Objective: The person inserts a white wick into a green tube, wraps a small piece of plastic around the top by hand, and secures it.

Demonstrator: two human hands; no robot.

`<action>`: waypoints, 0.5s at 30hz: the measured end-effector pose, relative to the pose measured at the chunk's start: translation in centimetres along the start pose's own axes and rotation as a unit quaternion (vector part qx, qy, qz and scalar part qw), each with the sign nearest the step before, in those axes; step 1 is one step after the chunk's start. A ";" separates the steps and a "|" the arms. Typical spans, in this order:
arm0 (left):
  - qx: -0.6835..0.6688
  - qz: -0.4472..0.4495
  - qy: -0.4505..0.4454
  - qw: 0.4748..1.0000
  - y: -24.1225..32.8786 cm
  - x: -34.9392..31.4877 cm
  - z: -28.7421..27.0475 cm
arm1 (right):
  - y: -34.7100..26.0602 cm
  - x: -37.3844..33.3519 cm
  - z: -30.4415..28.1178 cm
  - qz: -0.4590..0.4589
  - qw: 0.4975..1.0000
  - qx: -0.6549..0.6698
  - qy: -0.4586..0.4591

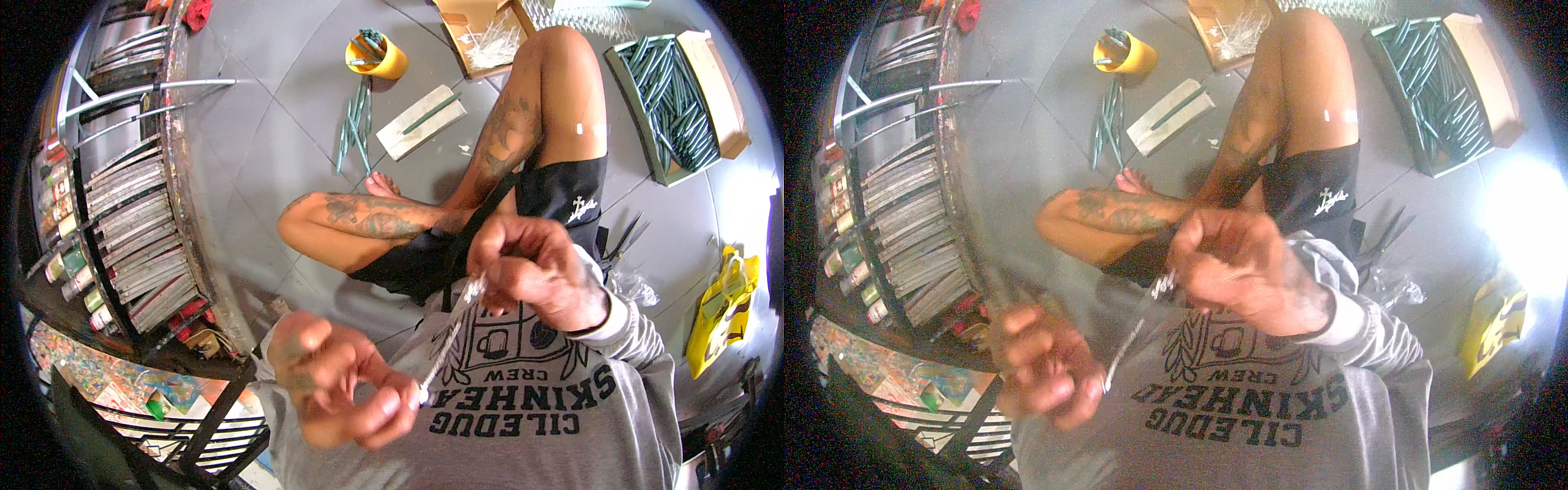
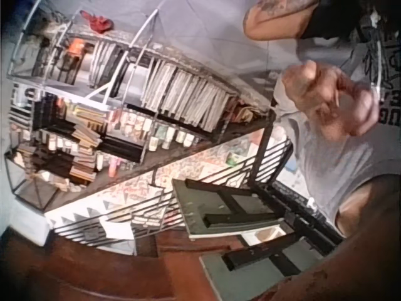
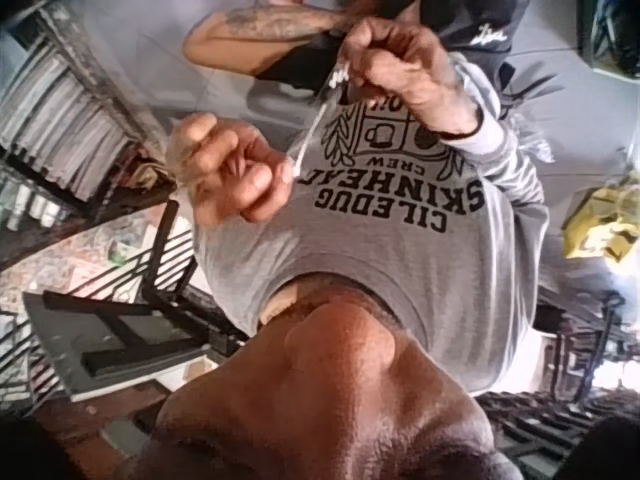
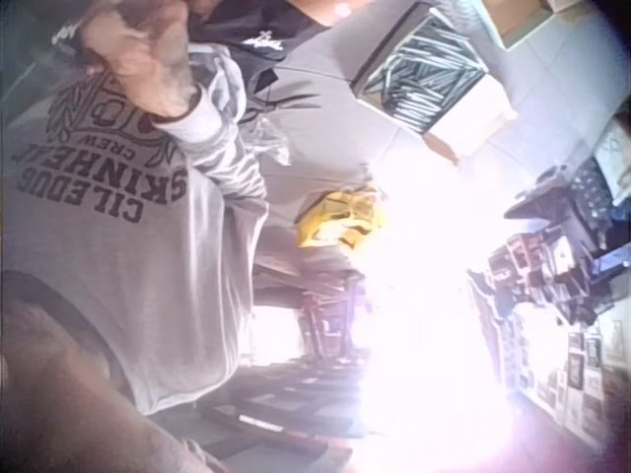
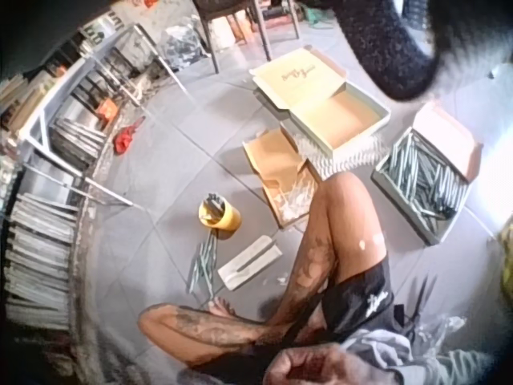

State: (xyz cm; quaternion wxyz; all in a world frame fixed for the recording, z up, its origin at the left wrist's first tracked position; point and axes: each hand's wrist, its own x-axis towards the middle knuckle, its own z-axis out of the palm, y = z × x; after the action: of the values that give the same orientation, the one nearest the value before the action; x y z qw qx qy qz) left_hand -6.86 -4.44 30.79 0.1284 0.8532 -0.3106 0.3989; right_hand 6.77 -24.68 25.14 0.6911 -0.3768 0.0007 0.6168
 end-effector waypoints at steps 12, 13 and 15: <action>-0.041 -0.289 0.374 0.881 0.0 -6.8 10.0 | -13.1 -0.3 8.2 -0.234 0.818 -0.525 -0.028; -0.010 -0.286 0.409 0.867 -0.9 -5.7 10.7 | -13.7 -0.2 9.2 -0.239 0.811 -0.534 -0.023; 0.051 -0.274 0.446 0.851 -2.2 -4.0 10.4 | -14.6 0.1 11.6 -0.248 0.824 -0.509 -0.016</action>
State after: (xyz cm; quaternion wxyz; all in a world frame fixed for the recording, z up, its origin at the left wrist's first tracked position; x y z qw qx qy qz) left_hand -1.17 -5.92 21.08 0.3132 0.6397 0.0475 0.7003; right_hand 13.86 -17.94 40.99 0.5307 -0.6523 -0.4181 0.3436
